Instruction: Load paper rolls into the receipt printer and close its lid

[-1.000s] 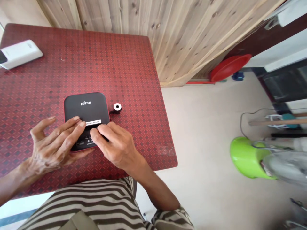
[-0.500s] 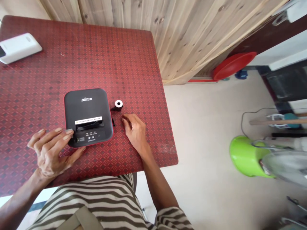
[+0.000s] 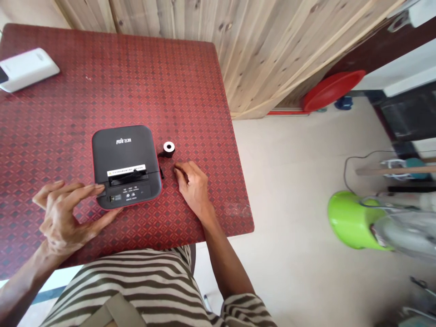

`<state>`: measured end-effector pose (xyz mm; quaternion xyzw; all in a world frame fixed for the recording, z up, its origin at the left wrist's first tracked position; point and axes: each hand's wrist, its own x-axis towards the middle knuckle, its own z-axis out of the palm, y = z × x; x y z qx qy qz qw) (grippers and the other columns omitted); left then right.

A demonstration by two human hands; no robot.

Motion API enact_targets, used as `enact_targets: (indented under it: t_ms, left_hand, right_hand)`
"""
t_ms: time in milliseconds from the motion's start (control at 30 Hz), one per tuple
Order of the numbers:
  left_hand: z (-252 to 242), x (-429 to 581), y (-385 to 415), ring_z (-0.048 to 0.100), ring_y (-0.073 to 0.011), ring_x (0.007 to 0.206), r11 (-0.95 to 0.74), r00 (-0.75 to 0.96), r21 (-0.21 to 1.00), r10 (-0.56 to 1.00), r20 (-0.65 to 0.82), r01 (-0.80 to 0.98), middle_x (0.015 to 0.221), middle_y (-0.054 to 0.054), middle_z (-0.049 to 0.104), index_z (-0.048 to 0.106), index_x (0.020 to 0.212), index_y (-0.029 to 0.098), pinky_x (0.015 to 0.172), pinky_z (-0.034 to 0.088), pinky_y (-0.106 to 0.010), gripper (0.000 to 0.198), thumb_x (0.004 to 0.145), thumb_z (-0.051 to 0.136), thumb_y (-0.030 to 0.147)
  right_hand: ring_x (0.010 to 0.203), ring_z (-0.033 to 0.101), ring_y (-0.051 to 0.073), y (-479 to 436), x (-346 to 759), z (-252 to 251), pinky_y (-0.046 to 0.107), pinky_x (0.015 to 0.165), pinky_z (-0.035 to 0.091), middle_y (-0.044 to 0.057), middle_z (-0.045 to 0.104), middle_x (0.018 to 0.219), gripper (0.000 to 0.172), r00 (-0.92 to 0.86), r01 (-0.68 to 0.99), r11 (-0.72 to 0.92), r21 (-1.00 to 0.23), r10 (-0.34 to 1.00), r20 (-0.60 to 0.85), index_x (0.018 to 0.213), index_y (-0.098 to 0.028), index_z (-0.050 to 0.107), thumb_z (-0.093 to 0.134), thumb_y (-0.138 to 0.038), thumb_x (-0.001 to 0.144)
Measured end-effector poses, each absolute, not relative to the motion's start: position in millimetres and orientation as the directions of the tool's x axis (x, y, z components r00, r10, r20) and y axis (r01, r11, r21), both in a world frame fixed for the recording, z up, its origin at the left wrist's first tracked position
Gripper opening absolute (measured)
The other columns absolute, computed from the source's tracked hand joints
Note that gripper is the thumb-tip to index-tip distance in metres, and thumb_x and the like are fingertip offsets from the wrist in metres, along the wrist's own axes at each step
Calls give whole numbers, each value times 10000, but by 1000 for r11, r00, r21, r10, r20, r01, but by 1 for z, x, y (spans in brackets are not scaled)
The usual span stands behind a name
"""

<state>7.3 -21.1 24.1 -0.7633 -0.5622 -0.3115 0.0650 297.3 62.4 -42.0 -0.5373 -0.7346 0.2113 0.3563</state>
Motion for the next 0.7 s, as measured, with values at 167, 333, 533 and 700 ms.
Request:
enact_targets:
  t_ms: [167,333,533,700]
  left_hand:
    - [18,2,-15,752,-228,930,-482,261,225,745,614,847,1034,-26,777,571,1445,259,991,536,-507,735,818,942,349]
    - [0,4,-18,751,-251,996,-520,239,240,691,682,820,1148,-68,782,516,1527,260,1029,512,-488,873,774,959,240]
    - [-10,3,-20,763,-271,1071,-549,266,187,640,721,815,1209,-90,788,467,1577,250,1037,515,-475,964,753,964,208]
    - [-13,3,-20,765,-285,1109,-549,254,192,633,731,814,1232,-103,787,452,1594,230,1048,512,-478,996,742,968,209]
  right_hand:
    - [688,657,150,60,298,-17,294,642,516,9,768,842,143,-106,565,317,-762,944,314,1003,-202,798,659,-219,1029]
    - [810,724,136,62,279,36,296,740,595,10,806,972,119,-251,526,561,-639,820,514,1101,-229,790,701,-179,1041]
    - [911,785,178,97,217,79,306,703,565,59,807,1172,258,-731,640,728,-248,676,98,1191,-188,770,529,-134,1116]
    - [827,764,199,122,177,81,319,649,503,103,812,1098,238,-760,647,757,-90,632,-150,1179,-137,771,542,-140,1111]
